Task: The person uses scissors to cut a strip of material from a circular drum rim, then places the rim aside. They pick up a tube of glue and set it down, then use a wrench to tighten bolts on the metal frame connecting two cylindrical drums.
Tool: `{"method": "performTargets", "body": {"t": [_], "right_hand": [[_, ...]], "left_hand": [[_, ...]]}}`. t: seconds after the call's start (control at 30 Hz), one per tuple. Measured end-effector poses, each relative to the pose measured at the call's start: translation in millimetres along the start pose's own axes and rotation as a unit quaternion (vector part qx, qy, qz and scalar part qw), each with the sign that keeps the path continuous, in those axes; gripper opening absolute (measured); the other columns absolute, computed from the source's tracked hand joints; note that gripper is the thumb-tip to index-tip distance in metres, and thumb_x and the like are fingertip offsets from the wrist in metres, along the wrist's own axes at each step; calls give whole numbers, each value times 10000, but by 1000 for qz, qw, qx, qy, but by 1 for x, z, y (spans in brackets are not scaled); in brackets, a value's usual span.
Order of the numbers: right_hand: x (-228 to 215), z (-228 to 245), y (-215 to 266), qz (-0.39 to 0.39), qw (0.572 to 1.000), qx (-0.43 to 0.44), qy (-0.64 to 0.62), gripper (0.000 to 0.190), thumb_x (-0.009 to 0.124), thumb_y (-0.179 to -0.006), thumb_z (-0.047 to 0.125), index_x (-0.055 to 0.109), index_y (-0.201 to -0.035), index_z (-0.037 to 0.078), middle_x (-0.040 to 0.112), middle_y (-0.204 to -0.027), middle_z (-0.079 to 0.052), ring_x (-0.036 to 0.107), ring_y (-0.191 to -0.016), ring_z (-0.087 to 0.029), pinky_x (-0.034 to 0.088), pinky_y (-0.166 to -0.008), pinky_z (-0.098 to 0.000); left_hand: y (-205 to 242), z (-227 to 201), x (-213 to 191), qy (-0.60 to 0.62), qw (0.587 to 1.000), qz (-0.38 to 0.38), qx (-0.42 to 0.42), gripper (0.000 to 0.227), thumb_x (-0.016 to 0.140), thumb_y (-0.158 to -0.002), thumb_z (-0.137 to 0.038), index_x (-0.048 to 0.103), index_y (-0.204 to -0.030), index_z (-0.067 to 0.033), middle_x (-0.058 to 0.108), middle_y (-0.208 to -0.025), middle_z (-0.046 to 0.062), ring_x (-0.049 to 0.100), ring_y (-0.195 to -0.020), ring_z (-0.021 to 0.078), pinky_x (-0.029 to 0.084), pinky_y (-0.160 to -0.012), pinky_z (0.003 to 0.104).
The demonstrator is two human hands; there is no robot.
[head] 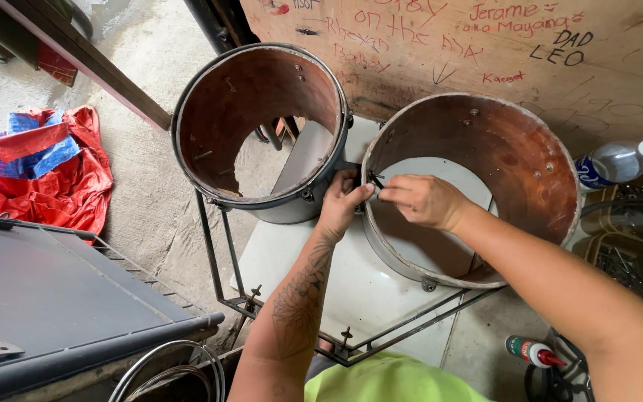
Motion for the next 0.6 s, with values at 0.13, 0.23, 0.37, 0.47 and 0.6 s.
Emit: {"method": "performTargets", "body": {"t": [0.13,0.23,0.37,0.47,0.6], "right_hand": [[-18,-53,-10,-106,984,129,-57,173,714,-901,80,776,-1057,119,743,-960,-100,738,-921,-319,598,-785,-400],[-27,-103,-6,-94,960,253,-79,182,799,-911,161,785,-1093,151,763,-993,-96,729,-977,-321,581,-829,-418],[7,-155,22,-82,893,428,-113,242,798,-913,243,777,-1153,251,773,-963,-33,739,-940,-209,596,-793,-344],[32,-185,46,-96,842,514,-132,287,814,-902,289,768,-1183,253,767,-930,-71,744,-896,-183,603,-696,-308],[56,-180,61,-191,724,575,-329,475,775,-960,159,589,-1352,-33,721,-1122,-226,737,-958,-264,647,-739,-366]], "left_hand": [[-12,14,-9,-57,998,-8,20,668,909,-722,-474,664,-1235,-123,678,-975,125,651,-1052,250,520,-976,417],[-2,-1,-4,-56,998,-7,31,580,887,-738,-434,669,-1172,-115,622,-857,92,618,-932,209,516,-930,366],[-2,0,-5,-49,998,-9,31,541,881,-752,-410,661,-1147,-113,613,-828,63,596,-895,178,506,-900,332],[-1,-3,-5,-55,998,0,44,527,880,-761,-402,658,-1152,-128,629,-805,47,616,-853,158,511,-845,330],[2,-8,-5,-45,998,-6,46,552,874,-774,-385,634,-1190,-111,650,-837,57,627,-857,158,513,-841,323]]}}
Point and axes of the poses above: each hand's wrist, its own y-axis away from the middle knuckle, its own x-axis out of the palm, z = x × y, the point moved 8 cm from there along -y, towards the middle knuckle
